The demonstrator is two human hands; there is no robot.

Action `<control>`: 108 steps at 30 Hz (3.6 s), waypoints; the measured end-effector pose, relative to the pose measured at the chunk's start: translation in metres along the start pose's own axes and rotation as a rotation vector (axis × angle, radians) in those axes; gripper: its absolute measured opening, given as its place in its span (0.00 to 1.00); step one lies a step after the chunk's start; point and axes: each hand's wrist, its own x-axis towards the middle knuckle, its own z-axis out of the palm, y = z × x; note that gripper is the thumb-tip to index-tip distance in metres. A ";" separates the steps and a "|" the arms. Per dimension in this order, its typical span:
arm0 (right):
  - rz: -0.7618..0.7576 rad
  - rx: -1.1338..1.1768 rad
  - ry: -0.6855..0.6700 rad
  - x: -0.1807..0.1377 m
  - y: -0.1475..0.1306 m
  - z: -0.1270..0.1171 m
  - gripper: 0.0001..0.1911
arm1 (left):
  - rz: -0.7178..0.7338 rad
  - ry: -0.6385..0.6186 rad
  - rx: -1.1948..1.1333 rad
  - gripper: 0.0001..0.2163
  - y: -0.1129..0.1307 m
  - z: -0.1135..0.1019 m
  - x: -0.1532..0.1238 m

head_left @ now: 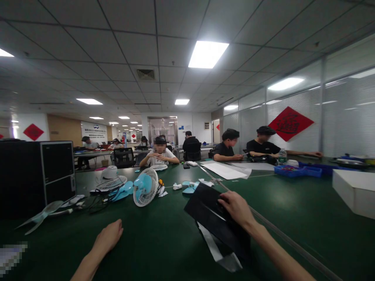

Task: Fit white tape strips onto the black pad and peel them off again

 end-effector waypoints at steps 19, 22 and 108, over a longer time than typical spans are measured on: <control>-0.461 0.102 -0.307 0.012 -0.164 0.063 0.13 | 0.033 0.031 0.073 0.07 -0.008 0.008 0.008; -0.479 0.089 -0.394 0.008 -0.176 0.079 0.15 | 0.040 0.025 0.078 0.07 -0.007 0.007 0.009; 0.341 0.841 -0.383 -0.068 -0.100 0.077 0.05 | 0.346 -0.455 -0.638 0.13 0.093 -0.026 -0.058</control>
